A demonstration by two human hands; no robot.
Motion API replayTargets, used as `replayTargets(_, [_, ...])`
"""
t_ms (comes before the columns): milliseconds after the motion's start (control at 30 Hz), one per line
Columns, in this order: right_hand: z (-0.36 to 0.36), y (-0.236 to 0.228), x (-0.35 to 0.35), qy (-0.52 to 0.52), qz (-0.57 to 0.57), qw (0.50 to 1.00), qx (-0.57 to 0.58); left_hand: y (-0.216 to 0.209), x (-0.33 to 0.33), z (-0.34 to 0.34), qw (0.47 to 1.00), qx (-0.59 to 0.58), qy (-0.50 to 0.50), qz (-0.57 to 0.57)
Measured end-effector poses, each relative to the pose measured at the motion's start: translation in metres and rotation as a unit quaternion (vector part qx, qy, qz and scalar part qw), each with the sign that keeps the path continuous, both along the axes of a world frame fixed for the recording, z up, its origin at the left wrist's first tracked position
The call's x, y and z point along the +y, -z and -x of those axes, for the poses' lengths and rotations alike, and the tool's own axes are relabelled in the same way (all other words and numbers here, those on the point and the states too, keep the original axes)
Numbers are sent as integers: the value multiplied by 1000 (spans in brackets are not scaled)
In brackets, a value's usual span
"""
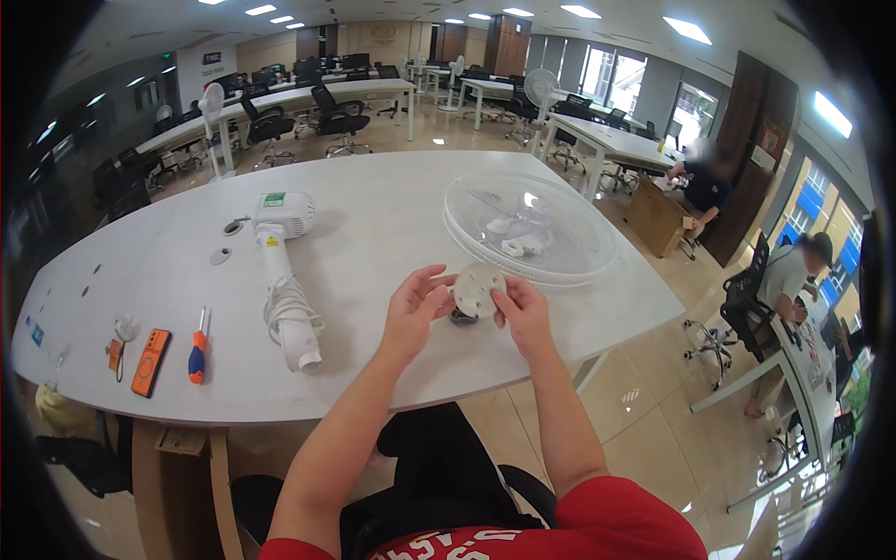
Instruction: The person disassembles a fan by unscrewing and removing a metal base plate from the pole with a screwdriver, placing the pole into a cardboard box, then unscrewing and removing the motor casing before packing the motor unit into the box.
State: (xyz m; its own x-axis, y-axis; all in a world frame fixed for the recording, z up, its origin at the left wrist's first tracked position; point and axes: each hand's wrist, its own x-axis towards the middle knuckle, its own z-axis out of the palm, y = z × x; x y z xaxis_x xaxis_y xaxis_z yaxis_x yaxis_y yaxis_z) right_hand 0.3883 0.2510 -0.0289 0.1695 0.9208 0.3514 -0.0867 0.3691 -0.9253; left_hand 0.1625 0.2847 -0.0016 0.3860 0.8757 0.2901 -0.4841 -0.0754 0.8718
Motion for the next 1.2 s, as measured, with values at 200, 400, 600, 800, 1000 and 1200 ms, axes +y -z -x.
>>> replayTargets(200, [37,7,-38,45,-228,917,-323,-13,-42,47,896,116,-287,-320])
replayTargets(400, [60,6,-41,36,-327,801,-501,-29,-34,146,767,216,-468,-384])
replayTargets(600, [69,-2,-45,13,-329,756,-566,-15,20,236,822,260,-505,-52])
replayTargets(800, [62,-2,-50,1,-281,754,-594,-37,47,235,866,327,-327,192])
replayTargets(1000, [66,1,-48,-19,-242,780,-577,-29,92,247,900,287,-225,239])
replayTargets(1200, [64,5,-51,-21,-212,786,-581,-11,123,242,925,201,-172,273])
